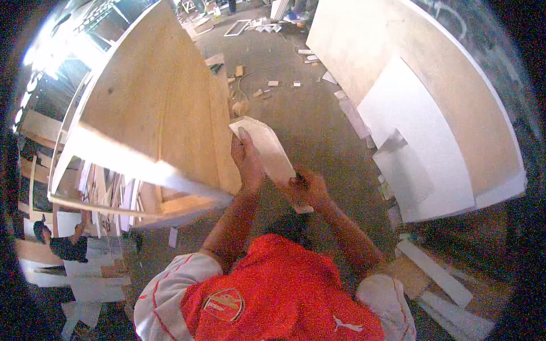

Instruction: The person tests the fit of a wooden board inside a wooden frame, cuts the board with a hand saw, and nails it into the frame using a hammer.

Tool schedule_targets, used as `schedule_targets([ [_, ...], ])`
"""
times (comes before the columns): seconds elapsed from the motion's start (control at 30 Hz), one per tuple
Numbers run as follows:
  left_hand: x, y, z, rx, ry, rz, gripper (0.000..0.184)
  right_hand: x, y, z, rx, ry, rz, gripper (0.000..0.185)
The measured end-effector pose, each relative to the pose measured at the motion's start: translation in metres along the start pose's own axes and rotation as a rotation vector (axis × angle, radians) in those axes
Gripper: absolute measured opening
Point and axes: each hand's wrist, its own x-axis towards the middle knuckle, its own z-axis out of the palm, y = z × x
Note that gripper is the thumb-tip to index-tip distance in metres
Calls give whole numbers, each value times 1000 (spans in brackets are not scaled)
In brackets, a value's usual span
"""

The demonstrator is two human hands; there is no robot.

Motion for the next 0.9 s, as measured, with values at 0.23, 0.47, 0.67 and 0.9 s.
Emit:
schedule_targets([
  [0.23, 140, -73, 122, -46, 179, 169, 38, 169, 73, -56, -210, 21, -58, 41],
  [0.47, 255, -101, 182, 162, 178, 116, 43, 330, 94, -88, -26, -44, -84, 42],
  [0.67, 386, -178, 223, -391, 323, 30, 41, 467, 80, -83, 141, -145, -251, 33],
  [0.9, 531, -162, 256, -140, 618, 10, 39, 663, 107, -60, 96, -343, -374, 34],
])
